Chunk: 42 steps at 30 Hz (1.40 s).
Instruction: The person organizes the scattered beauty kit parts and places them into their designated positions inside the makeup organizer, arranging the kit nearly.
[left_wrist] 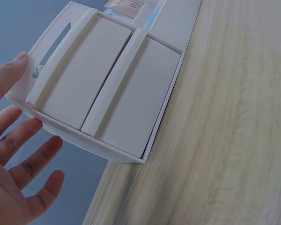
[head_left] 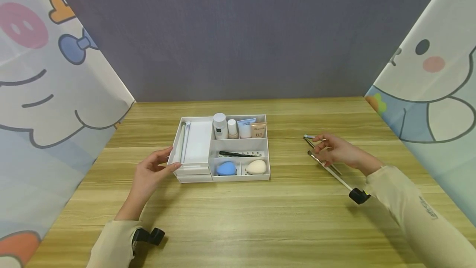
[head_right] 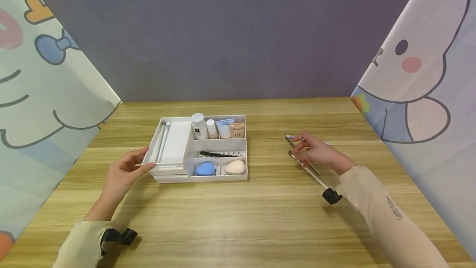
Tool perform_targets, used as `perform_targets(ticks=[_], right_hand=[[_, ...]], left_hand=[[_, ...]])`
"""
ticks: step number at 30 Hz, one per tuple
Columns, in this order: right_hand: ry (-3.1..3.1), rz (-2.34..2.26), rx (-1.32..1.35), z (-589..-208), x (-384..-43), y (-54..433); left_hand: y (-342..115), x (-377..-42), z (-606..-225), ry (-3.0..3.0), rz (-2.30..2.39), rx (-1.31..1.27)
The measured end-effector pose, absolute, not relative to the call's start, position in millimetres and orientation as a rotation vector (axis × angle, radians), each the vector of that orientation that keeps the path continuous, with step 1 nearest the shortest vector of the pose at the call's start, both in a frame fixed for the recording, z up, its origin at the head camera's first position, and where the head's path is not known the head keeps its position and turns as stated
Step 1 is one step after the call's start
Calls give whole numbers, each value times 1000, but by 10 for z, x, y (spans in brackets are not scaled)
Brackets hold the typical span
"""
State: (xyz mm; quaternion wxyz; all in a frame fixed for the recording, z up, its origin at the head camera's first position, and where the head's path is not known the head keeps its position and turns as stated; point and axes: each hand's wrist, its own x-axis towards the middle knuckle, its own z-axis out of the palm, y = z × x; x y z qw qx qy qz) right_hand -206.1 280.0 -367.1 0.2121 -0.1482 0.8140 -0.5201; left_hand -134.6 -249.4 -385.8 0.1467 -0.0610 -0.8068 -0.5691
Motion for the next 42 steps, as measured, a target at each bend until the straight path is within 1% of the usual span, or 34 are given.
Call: perform_targets(ticks=[15,23,26,33,42], right_hand=[[2354,-1285,-423,-3738,-1937,2966],[2450,-1234,-458,-3755,-1868,2925],[2543,-1130,-498,-3765,-1848,2908],[2673,-881,-487,-3741,-1780,2861],[2651,-834,-464,-3731,-1771,2816]], left_hand=[[-2495,-1347,-3864,-2313,-1659,-171],[-2490,-1346,-3863,-2300,-1663,-184],[-2491,-1347,-3867,-2301,-1662,-181],[-2490,-1346,-3867,-2303,-1666,-176],[-2489,-1345,-3863,-2293,-1675,-191]])
